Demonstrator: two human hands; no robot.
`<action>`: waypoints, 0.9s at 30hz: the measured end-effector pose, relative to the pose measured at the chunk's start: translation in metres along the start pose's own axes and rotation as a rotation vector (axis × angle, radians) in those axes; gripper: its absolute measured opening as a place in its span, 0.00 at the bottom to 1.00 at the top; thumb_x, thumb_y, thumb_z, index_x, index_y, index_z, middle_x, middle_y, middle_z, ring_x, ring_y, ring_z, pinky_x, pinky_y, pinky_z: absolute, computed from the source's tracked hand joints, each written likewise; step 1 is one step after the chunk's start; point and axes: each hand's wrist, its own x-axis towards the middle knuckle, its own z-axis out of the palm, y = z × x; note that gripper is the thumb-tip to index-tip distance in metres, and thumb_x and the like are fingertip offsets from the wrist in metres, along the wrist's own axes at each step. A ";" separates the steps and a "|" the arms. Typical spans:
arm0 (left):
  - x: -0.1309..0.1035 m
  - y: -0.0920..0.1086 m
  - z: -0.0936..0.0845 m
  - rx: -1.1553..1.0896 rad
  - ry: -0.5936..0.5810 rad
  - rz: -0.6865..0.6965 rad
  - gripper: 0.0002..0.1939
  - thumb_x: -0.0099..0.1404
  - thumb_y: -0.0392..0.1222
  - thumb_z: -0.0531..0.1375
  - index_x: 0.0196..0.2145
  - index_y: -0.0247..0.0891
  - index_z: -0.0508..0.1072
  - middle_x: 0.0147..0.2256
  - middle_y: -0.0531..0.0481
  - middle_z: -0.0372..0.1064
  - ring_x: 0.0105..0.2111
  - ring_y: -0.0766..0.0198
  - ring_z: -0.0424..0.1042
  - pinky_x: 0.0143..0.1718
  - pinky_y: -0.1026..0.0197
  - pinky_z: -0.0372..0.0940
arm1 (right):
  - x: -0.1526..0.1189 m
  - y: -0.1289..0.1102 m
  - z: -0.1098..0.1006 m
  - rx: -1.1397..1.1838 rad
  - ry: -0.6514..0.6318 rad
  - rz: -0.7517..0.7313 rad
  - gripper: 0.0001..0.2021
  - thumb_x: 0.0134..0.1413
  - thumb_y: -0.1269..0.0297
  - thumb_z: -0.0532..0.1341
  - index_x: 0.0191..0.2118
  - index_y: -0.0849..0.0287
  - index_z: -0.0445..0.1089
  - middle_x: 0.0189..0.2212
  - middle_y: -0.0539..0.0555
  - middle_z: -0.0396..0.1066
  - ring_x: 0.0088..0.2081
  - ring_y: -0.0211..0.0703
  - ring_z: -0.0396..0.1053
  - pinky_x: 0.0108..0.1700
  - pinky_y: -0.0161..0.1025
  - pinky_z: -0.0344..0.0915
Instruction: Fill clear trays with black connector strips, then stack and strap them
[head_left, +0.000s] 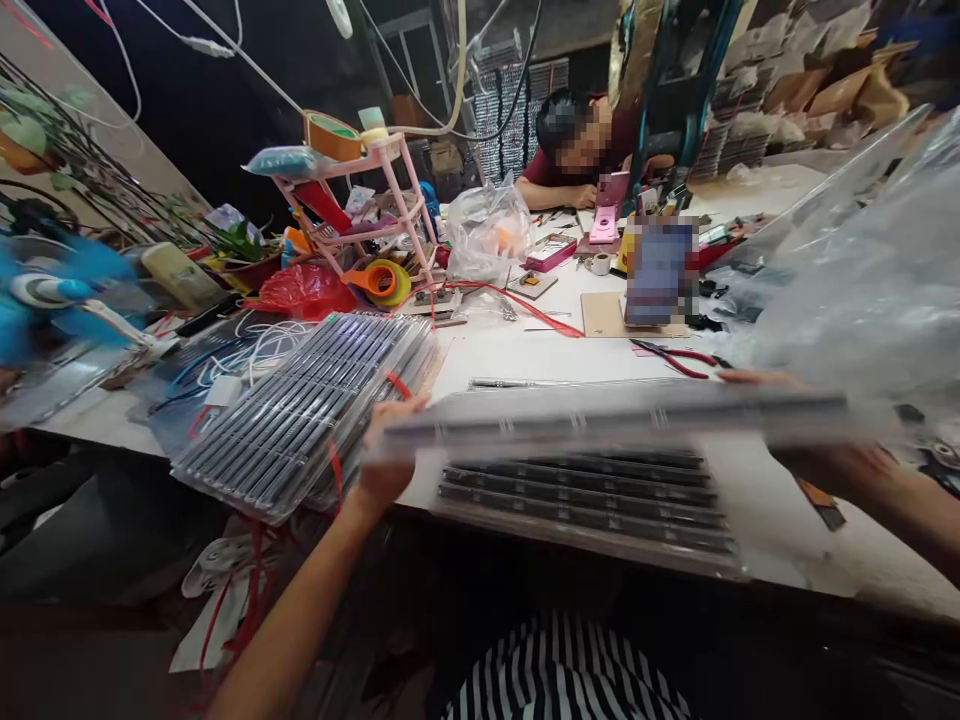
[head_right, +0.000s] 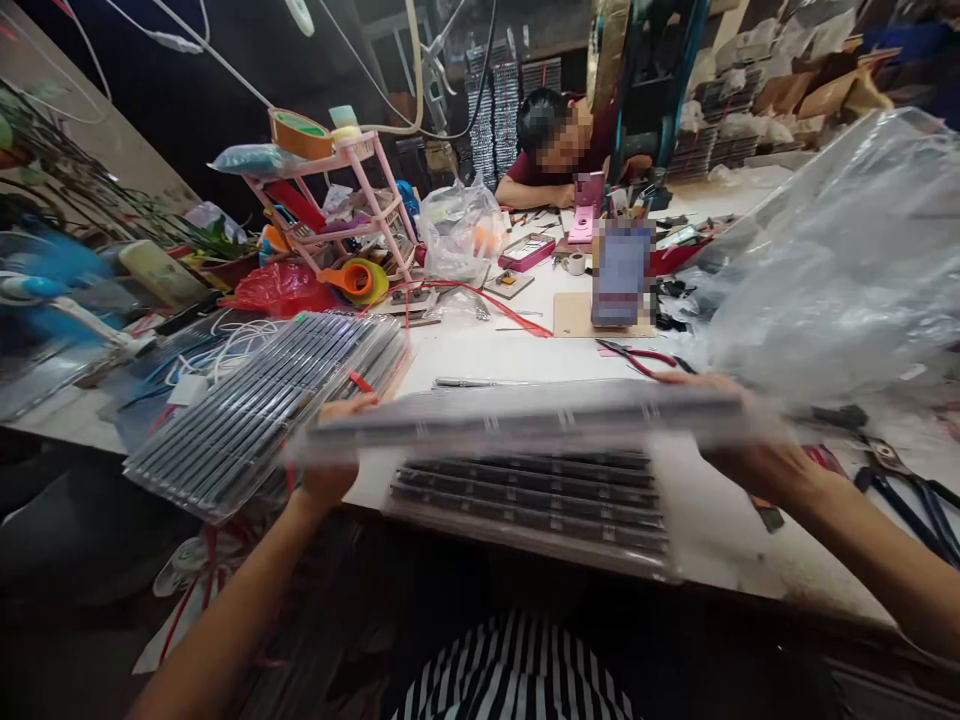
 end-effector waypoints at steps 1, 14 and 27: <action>0.016 -0.003 0.004 0.022 0.090 -0.075 0.19 0.67 0.50 0.49 0.33 0.35 0.73 0.24 0.48 0.69 0.26 0.63 0.67 0.32 0.60 0.60 | 0.011 -0.010 -0.001 -0.020 0.073 0.052 0.16 0.56 0.55 0.47 0.36 0.58 0.68 0.25 0.57 0.71 0.27 0.49 0.69 0.31 0.43 0.64; 0.027 -0.005 0.056 -0.101 -0.402 -0.634 0.22 0.63 0.50 0.52 0.20 0.34 0.72 0.19 0.49 0.65 0.25 0.61 0.64 0.28 0.62 0.56 | -0.017 -0.046 0.030 -0.136 -0.416 0.556 0.23 0.58 0.49 0.42 0.36 0.56 0.70 0.26 0.60 0.73 0.32 0.59 0.71 0.30 0.43 0.59; -0.001 0.001 0.043 -0.754 -0.336 -0.888 0.23 0.58 0.55 0.61 0.43 0.35 0.77 0.36 0.47 0.76 0.38 0.57 0.72 0.44 0.57 0.65 | -0.041 -0.055 0.035 -0.182 -0.304 0.563 0.35 0.60 0.46 0.37 0.61 0.64 0.60 0.45 0.63 0.71 0.45 0.63 0.70 0.44 0.57 0.67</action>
